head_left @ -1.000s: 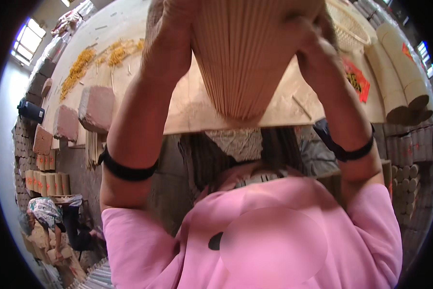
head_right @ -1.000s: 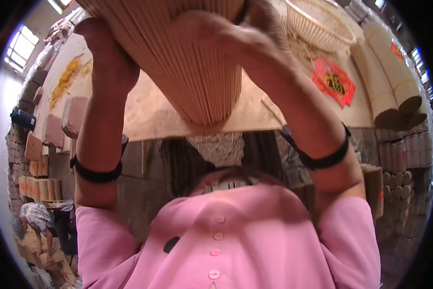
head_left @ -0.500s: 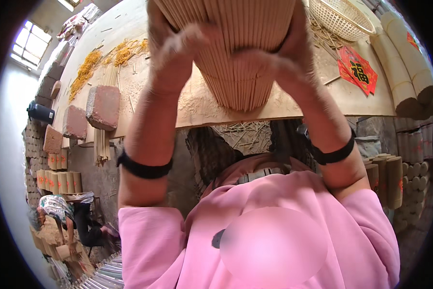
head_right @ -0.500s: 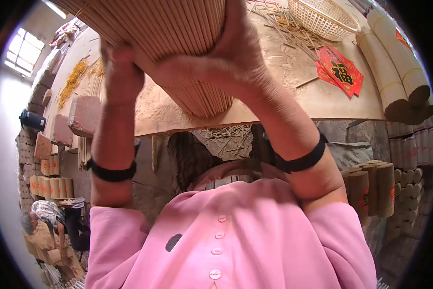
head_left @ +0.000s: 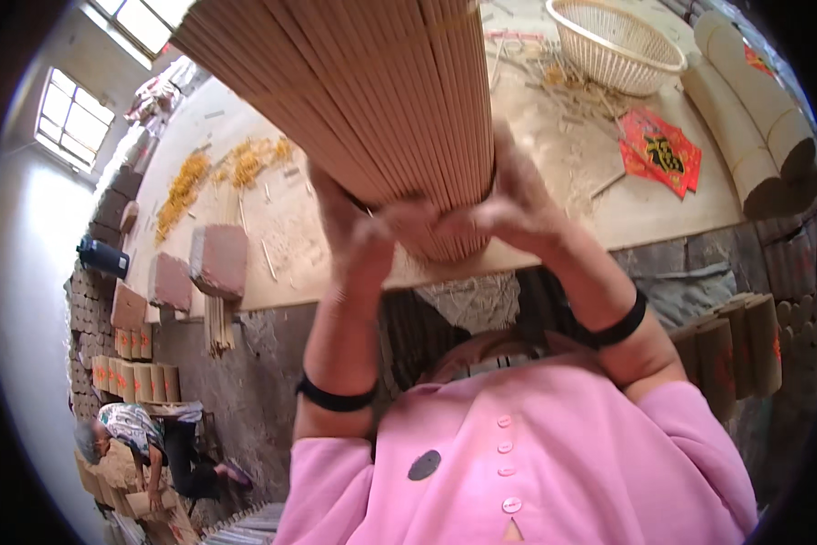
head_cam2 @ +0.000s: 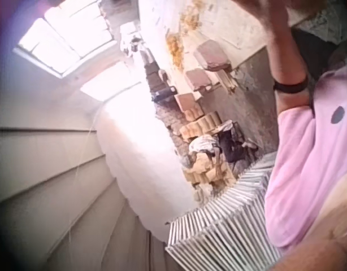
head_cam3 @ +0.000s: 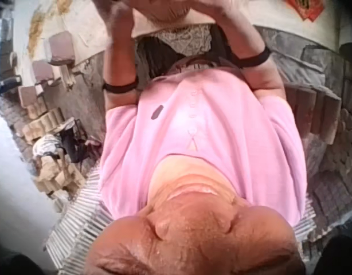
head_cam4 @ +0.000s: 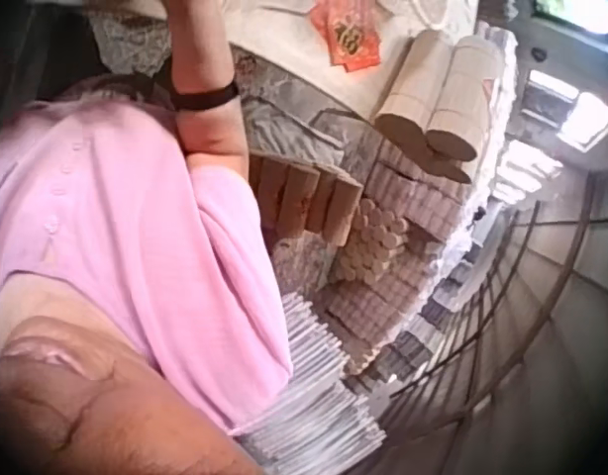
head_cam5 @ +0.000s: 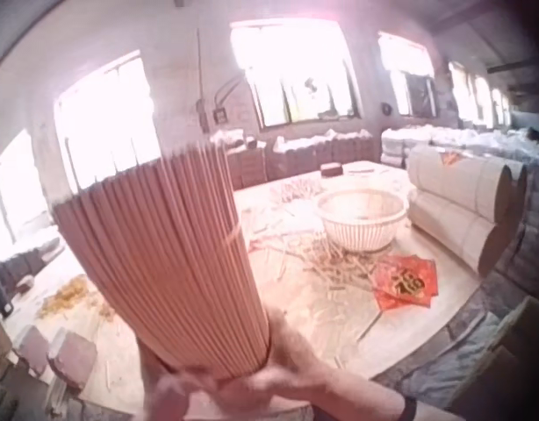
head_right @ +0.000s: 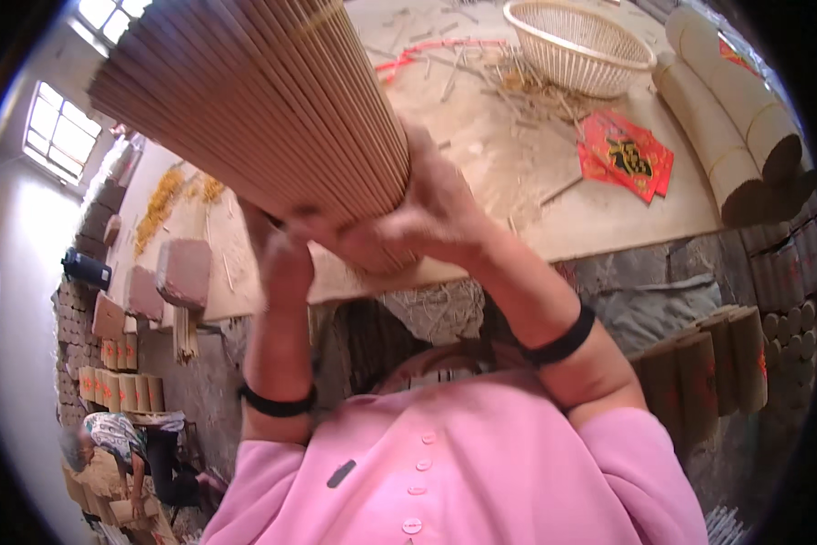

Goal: Bundle bamboo sticks together using rubber bands and apply a decorative 'Fu' label.

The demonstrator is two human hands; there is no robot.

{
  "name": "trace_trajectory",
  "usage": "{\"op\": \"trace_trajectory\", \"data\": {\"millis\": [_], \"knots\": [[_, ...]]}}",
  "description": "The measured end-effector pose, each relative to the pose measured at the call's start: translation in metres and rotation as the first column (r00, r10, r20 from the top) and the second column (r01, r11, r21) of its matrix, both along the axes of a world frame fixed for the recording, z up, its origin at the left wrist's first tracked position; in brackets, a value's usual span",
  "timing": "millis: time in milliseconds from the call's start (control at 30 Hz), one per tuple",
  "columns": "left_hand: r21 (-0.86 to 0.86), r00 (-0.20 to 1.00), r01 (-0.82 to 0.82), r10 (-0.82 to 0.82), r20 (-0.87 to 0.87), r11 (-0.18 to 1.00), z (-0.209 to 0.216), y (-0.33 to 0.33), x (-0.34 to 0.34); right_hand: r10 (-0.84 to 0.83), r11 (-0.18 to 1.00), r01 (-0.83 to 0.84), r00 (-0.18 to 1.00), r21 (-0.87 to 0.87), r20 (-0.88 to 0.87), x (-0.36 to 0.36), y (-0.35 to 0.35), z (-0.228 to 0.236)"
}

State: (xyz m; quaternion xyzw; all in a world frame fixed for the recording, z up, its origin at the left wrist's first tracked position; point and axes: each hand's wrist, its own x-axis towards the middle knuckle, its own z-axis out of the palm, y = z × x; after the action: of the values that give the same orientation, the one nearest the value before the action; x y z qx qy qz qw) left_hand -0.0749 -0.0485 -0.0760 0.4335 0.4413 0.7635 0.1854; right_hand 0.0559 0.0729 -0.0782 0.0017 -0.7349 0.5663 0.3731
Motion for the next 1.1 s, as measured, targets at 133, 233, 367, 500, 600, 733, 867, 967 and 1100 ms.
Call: {"op": "trace_trajectory", "data": {"millis": [133, 233, 367, 500, 600, 733, 867, 967, 1100], "knots": [[-0.025, 0.999, -0.012, 0.011, -0.036, 1.0, -0.027, 0.008, 0.007, -0.044, 0.995, 0.059, 0.981, -0.078, 0.187, 0.015, 0.001, -0.001], [-0.213, 0.999, 0.033, -0.036, -0.008, 0.976, -0.035, -0.009, 0.008, -0.498, 0.73, 0.34, 0.859, 0.592, 0.12, 0.007, 0.015, -0.041], [-0.298, 0.946, 0.291, -0.225, 0.235, 0.909, -0.042, -0.025, -0.011, -0.277, 0.859, 0.078, 0.902, 0.506, 0.331, -0.003, -0.006, -0.004], [0.304, 0.869, 0.3, -0.391, 0.303, 0.904, -0.039, 0.008, 0.01, -0.217, 0.97, 0.166, 0.924, 0.18, 0.315, 0.041, 0.035, -0.051], [0.15, 0.902, -0.313, 0.343, -0.261, 0.938, -0.027, 0.012, 0.012, -0.184, 0.975, 0.13, 0.927, 0.179, 0.328, 0.035, 0.03, -0.053], [-0.017, 0.854, -0.413, 0.381, -0.354, 0.911, -0.037, -0.003, -0.001, -0.08, 0.979, -0.002, 0.917, 0.204, 0.391, 0.032, 0.014, -0.051], [-0.113, 0.865, -0.403, 0.338, -0.372, 0.908, -0.068, -0.009, 0.004, -0.057, 0.972, -0.05, 0.896, 0.228, 0.439, 0.045, -0.001, -0.043], [-0.225, 0.888, -0.386, 0.294, -0.355, 0.895, -0.056, -0.011, 0.008, -0.089, 0.984, 0.014, 0.898, 0.176, 0.43, 0.059, 0.01, -0.041], [0.049, 0.66, -0.565, 0.486, -0.573, 0.824, -0.02, -0.037, 0.023, -0.127, 0.99, 0.137, 0.97, -0.032, 0.209, 0.065, 0.056, -0.04]]}}
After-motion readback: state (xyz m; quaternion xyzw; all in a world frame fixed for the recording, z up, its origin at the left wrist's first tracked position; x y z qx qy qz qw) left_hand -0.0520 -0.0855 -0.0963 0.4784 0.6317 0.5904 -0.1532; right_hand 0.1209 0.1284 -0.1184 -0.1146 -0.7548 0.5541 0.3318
